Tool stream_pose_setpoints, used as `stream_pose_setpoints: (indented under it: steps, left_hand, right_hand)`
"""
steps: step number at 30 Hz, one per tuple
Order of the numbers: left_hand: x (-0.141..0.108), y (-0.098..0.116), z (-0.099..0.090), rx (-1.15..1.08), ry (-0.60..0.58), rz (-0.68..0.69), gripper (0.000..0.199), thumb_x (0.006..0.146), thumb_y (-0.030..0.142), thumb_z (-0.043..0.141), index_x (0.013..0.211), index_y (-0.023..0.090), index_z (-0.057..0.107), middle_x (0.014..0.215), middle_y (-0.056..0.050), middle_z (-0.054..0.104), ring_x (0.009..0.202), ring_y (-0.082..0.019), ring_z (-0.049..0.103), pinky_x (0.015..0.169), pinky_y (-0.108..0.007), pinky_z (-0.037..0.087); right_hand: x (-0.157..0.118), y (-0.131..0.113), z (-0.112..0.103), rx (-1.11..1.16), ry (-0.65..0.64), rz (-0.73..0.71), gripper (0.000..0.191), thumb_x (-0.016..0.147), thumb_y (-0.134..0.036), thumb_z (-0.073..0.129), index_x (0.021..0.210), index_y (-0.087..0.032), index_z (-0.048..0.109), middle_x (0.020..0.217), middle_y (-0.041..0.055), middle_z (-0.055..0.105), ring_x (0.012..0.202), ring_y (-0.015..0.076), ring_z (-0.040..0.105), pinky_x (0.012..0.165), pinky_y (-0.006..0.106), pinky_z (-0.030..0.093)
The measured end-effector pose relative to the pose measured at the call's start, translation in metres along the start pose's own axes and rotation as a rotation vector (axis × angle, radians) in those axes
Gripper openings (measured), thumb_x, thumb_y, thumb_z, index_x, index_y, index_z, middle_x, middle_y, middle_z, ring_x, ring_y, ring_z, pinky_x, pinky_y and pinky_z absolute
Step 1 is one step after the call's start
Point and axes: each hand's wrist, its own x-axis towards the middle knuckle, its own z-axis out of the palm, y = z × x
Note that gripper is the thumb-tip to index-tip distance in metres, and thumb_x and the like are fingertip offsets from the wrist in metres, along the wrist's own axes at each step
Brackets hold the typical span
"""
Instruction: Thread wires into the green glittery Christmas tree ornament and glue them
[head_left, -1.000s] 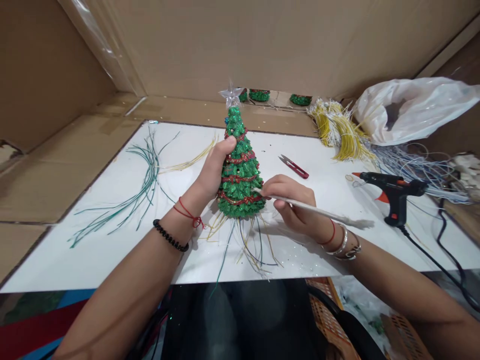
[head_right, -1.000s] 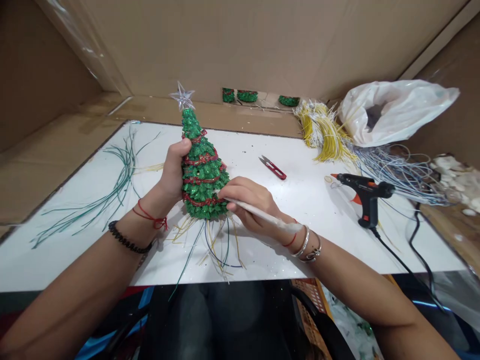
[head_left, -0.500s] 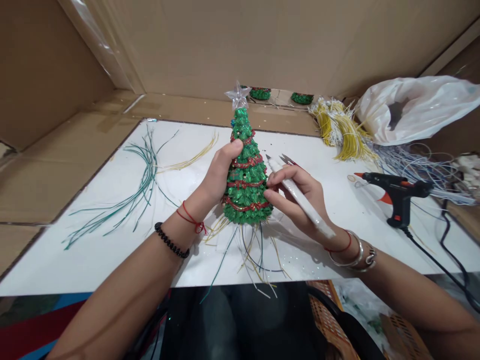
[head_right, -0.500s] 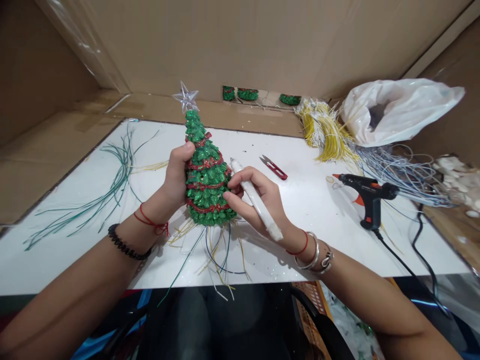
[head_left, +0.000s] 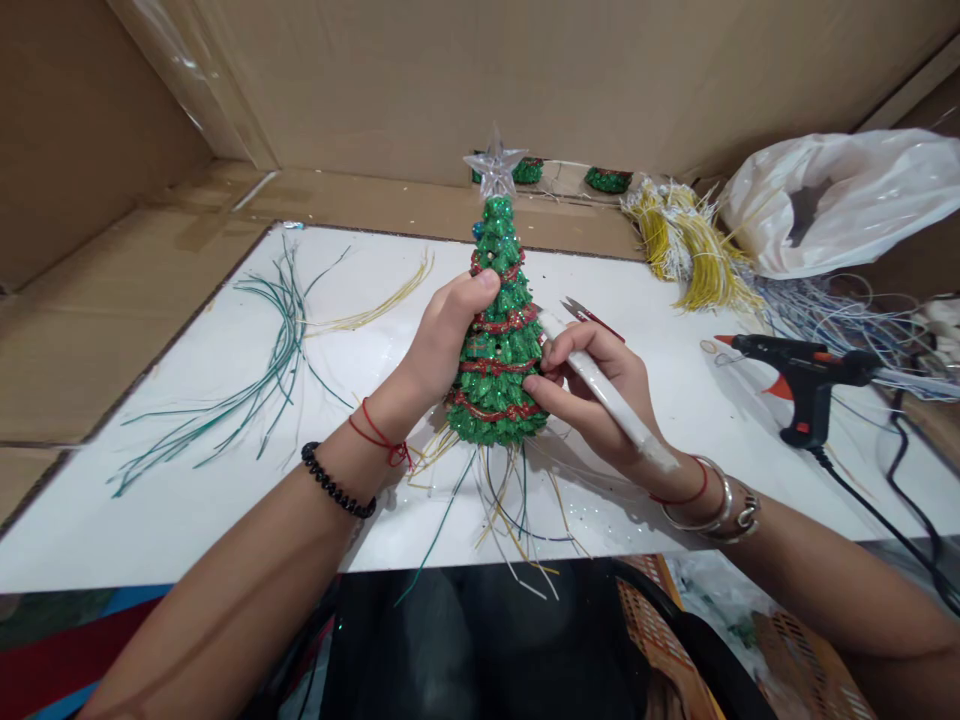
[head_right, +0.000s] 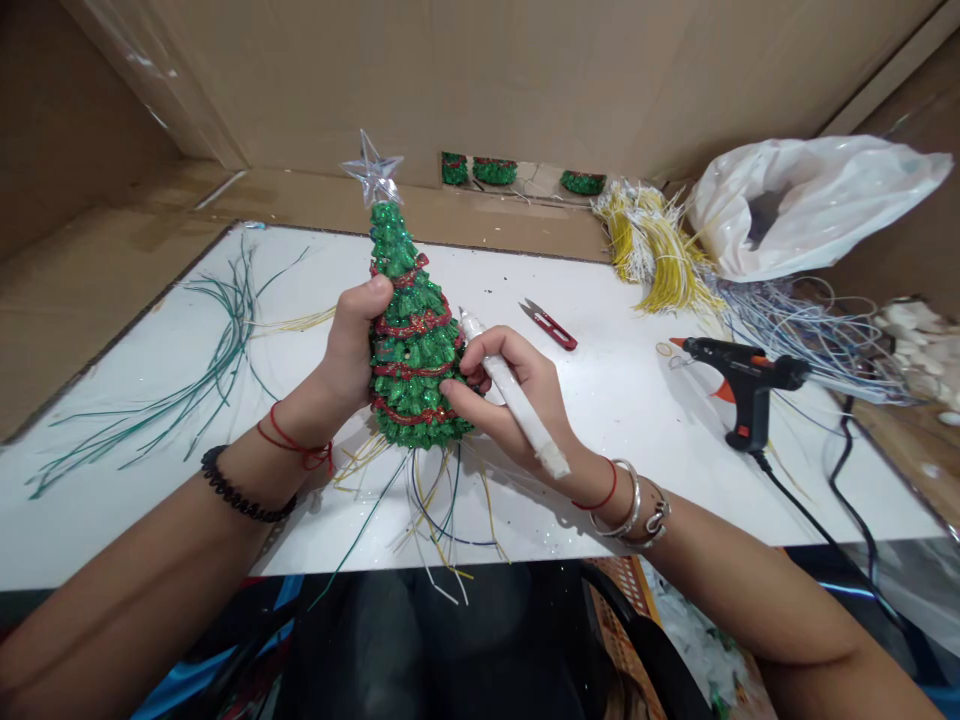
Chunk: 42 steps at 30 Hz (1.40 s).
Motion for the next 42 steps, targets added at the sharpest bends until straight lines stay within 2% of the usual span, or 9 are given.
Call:
stream_pose_setpoints:
  steps: [17, 25, 31, 32, 34, 36, 38, 40, 42]
  left_hand:
    - [0.001, -0.001, -0.004, 0.013, -0.080, 0.027, 0.037, 0.074, 0.056, 0.059, 0.071, 0.019, 0.059, 0.070, -0.002, 0.060, 0.063, -0.014, 0.057, 0.059, -0.025, 0.047]
    - [0.001, 0.000, 0.001, 0.023, -0.060, 0.016, 0.039, 0.073, 0.059, 0.059, 0.072, 0.020, 0.058, 0.065, -0.002, 0.060, 0.061, -0.015, 0.059, 0.059, -0.027, 0.048]
    - [0.003, 0.000, -0.001, 0.020, -0.061, 0.040, 0.040, 0.075, 0.058, 0.058, 0.069, 0.019, 0.057, 0.065, -0.002, 0.058, 0.059, -0.013, 0.056, 0.058, -0.026, 0.047]
    - [0.003, 0.000, -0.001, 0.007, -0.072, 0.036, 0.039, 0.075, 0.057, 0.059, 0.069, 0.019, 0.058, 0.065, -0.001, 0.058, 0.058, -0.013, 0.056, 0.058, -0.025, 0.047]
    - [0.002, 0.001, 0.000, -0.015, -0.093, 0.026, 0.036, 0.075, 0.054, 0.060, 0.071, 0.019, 0.058, 0.067, -0.001, 0.057, 0.057, -0.013, 0.056, 0.057, -0.026, 0.047]
    - [0.001, 0.001, 0.002, -0.024, -0.102, 0.022, 0.034, 0.075, 0.052, 0.061, 0.071, 0.019, 0.058, 0.067, -0.001, 0.058, 0.057, -0.013, 0.056, 0.057, -0.027, 0.048]
    - [0.000, 0.001, 0.002, -0.030, -0.086, 0.023, 0.034, 0.074, 0.053, 0.062, 0.071, 0.020, 0.056, 0.067, -0.001, 0.058, 0.057, -0.014, 0.057, 0.057, -0.028, 0.049]
    - [0.001, 0.001, 0.001, -0.021, -0.071, 0.019, 0.035, 0.074, 0.054, 0.060, 0.073, 0.020, 0.056, 0.068, -0.001, 0.058, 0.059, -0.014, 0.059, 0.059, -0.029, 0.050]
    - [0.001, 0.001, -0.002, -0.002, -0.074, 0.015, 0.036, 0.075, 0.055, 0.058, 0.074, 0.020, 0.056, 0.071, -0.002, 0.059, 0.062, -0.015, 0.061, 0.061, -0.029, 0.051]
  right_hand:
    - [-0.002, 0.006, 0.003, 0.019, -0.001, -0.016, 0.023, 0.071, -0.017, 0.072, 0.077, -0.021, 0.050, 0.073, -0.0041, 0.050, 0.068, 0.0095, 0.048, 0.057, 0.022, 0.041]
    - [-0.002, 0.007, 0.002, -0.002, 0.003, -0.022, 0.023, 0.071, -0.017, 0.071, 0.076, -0.021, 0.050, 0.072, -0.0046, 0.050, 0.063, 0.0087, 0.046, 0.054, 0.022, 0.039]
    - [0.001, 0.008, -0.003, 0.127, -0.011, -0.012, 0.016, 0.080, -0.031, 0.068, 0.081, -0.021, 0.055, 0.074, -0.0028, 0.055, 0.065, 0.0098, 0.050, 0.060, 0.025, 0.043]
    - [0.001, 0.008, -0.004, 0.170, 0.004, -0.027, 0.015, 0.085, -0.036, 0.062, 0.085, -0.022, 0.058, 0.074, -0.0019, 0.056, 0.067, 0.0110, 0.052, 0.062, 0.026, 0.044]
    - [0.001, 0.004, -0.007, 0.212, 0.038, -0.106, 0.031, 0.093, -0.047, 0.044, 0.095, -0.024, 0.063, 0.076, 0.0007, 0.058, 0.069, 0.0138, 0.055, 0.064, 0.030, 0.046]
    - [0.000, 0.000, -0.010, 0.155, 0.087, -0.278, 0.051, 0.096, -0.055, 0.028, 0.100, -0.024, 0.069, 0.077, 0.0038, 0.060, 0.070, 0.0160, 0.057, 0.064, 0.033, 0.046]
    - [-0.003, -0.003, -0.015, 0.010, 0.112, -0.467, 0.062, 0.095, -0.060, 0.025, 0.095, -0.023, 0.074, 0.076, 0.0058, 0.063, 0.069, 0.0169, 0.059, 0.061, 0.034, 0.045]
    - [-0.006, -0.005, -0.020, -0.144, 0.065, -0.564, 0.063, 0.094, -0.062, 0.025, 0.092, -0.025, 0.076, 0.073, 0.0057, 0.065, 0.066, 0.0163, 0.059, 0.056, 0.032, 0.044]
    - [-0.009, -0.005, -0.024, -0.247, -0.025, -0.553, 0.060, 0.096, -0.059, 0.025, 0.091, -0.026, 0.076, 0.068, 0.0045, 0.065, 0.062, 0.0149, 0.060, 0.052, 0.030, 0.042]
